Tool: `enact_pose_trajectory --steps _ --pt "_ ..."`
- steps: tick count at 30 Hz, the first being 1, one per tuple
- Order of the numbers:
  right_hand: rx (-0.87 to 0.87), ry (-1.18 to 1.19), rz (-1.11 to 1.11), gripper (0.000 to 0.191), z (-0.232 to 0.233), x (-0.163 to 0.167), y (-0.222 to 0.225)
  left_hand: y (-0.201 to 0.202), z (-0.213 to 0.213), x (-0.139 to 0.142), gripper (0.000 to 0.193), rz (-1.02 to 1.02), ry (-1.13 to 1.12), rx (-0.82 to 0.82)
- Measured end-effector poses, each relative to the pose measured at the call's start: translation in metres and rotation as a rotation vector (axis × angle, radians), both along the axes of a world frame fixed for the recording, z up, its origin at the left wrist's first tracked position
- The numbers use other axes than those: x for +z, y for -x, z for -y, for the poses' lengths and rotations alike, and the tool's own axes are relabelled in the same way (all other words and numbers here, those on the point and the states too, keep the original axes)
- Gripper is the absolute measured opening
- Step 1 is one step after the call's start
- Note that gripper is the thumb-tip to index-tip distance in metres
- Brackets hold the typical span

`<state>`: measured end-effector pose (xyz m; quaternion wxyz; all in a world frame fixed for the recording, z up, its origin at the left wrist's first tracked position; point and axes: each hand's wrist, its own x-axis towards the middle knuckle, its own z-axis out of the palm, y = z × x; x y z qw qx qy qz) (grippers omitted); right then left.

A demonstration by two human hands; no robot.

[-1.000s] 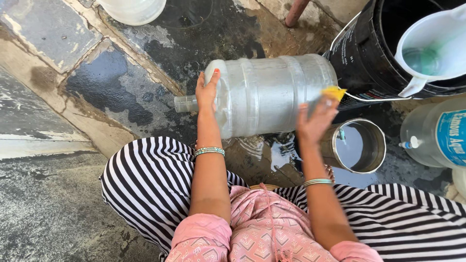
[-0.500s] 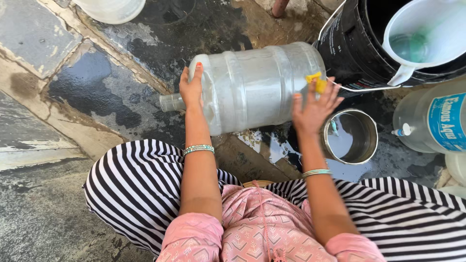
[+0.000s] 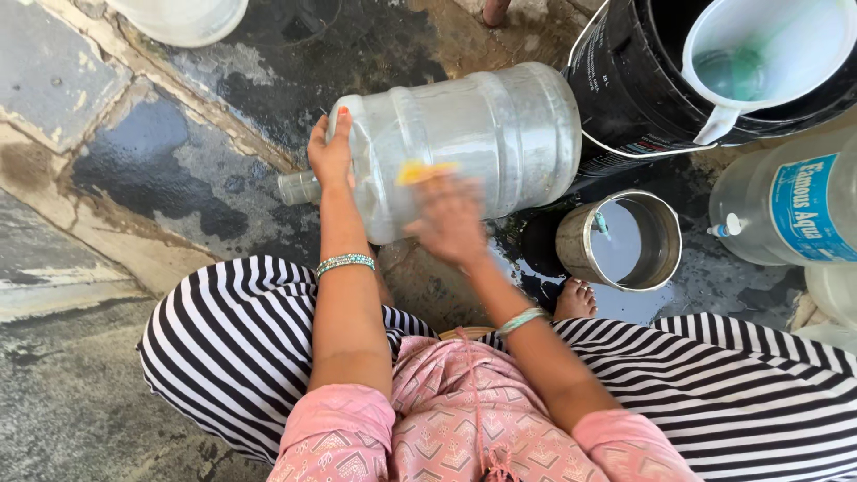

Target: The person scrubs the inside of a large plastic water dispenser jar with a toothbrush, then wipes the exterior with a sponge. The task involves cleaning the jar thoroughly using water from a nearby bucket.

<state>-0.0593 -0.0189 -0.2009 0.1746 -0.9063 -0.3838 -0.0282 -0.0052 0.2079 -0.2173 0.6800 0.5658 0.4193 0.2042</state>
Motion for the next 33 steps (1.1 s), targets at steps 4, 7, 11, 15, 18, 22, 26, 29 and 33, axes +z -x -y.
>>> enact_pose_trajectory --steps 4,7,11,15,18,22,26,29,33 --pt "-0.709 -0.007 0.316 0.075 0.085 -0.006 -0.058 0.018 0.001 0.002 0.071 0.167 -0.092 -0.035" --pt "-0.741 -0.578 -0.278 0.081 0.12 -0.006 -0.09 0.05 0.025 -0.005 0.071 -0.103 0.016 0.165" --pt "-0.689 -0.897 -0.623 0.09 0.127 0.008 -0.107 0.064 0.041 -0.012 0.078 0.033 -0.369 -0.02" --pt "-0.957 -0.285 -0.524 0.089 0.124 0.022 -0.117 0.05 0.03 -0.002 0.084 -0.177 -0.387 -0.089" --pt "-0.903 -0.179 -0.457 0.092 0.121 0.019 -0.124 0.042 0.028 0.007 0.086 -0.328 -0.394 -0.112" --pt "-0.847 -0.07 0.118 0.092 0.09 0.009 -0.111 0.036 0.029 0.014 0.09 -0.383 -0.367 -0.1" --pt "-0.579 -0.164 -0.114 0.055 0.012 0.015 -0.065 0.029 0.025 0.006 0.088 -0.402 -0.381 -0.088" --pt "-0.121 -0.121 -0.052 0.074 -0.051 0.03 -0.033 0.029 0.023 -0.004 0.085 -0.376 -0.395 -0.078" --pt "0.087 -0.066 0.14 0.076 -0.068 0.036 -0.036 0.029 0.021 -0.008 0.078 -0.385 -0.367 -0.067"
